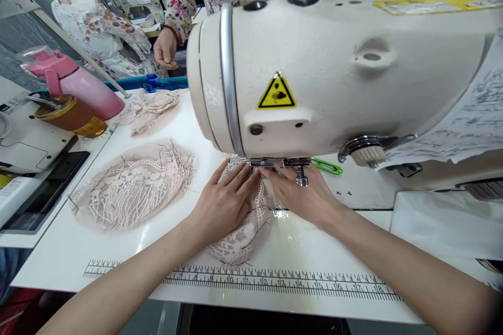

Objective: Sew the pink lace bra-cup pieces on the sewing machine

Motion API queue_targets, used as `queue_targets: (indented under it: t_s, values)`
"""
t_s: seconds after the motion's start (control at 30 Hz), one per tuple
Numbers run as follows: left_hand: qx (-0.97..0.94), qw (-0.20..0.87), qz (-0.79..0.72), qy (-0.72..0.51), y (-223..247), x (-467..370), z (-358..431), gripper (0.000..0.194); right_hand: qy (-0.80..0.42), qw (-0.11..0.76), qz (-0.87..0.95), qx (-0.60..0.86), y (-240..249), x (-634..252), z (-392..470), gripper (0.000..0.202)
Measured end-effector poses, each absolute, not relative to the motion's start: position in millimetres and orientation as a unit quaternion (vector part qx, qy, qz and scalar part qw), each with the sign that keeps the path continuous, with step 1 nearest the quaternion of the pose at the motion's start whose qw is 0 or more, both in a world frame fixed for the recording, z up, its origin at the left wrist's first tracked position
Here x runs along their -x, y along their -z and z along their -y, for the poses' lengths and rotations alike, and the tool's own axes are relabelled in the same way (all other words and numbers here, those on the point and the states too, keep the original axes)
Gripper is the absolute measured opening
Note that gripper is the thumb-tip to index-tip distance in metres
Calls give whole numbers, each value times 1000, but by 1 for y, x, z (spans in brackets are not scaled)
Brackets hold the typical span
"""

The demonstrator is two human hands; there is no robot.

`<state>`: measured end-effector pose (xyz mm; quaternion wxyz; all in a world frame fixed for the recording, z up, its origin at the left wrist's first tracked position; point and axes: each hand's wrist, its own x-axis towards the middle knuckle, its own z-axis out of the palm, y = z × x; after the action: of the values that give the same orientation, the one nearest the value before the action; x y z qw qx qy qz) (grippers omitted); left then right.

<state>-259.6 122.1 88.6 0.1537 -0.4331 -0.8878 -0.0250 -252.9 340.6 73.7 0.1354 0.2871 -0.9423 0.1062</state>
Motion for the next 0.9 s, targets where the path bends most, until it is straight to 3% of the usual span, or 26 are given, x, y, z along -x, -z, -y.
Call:
queue_targets:
  t_s: [0.3, 0.4, 0.5, 0.57, 0.73, 0.9]
  values:
    - [438, 196, 876, 45, -112, 250, -123, 28, -82, 243, 891, -374, -80, 250, -342, 29]
    - [523, 210, 825, 41, -129, 237, -119, 21, -140, 210, 865, -434, -80, 251, -342, 22]
    - [627, 225, 745, 34, -134, 217, -108, 33, -165, 165, 852, -469, -82, 251, -341, 21]
    - [645, 219, 732, -4, -130, 202, -97, 30, -171, 147, 850, -476, -85, 251, -341, 22]
    - [584, 194, 785, -72, -118, 176, -79, 9, -180, 143, 845, -483, -85, 252, -341, 22]
    - [442, 85, 891, 62, -131, 172, -80, 16, -208, 138, 842, -478, -82, 255, -342, 21]
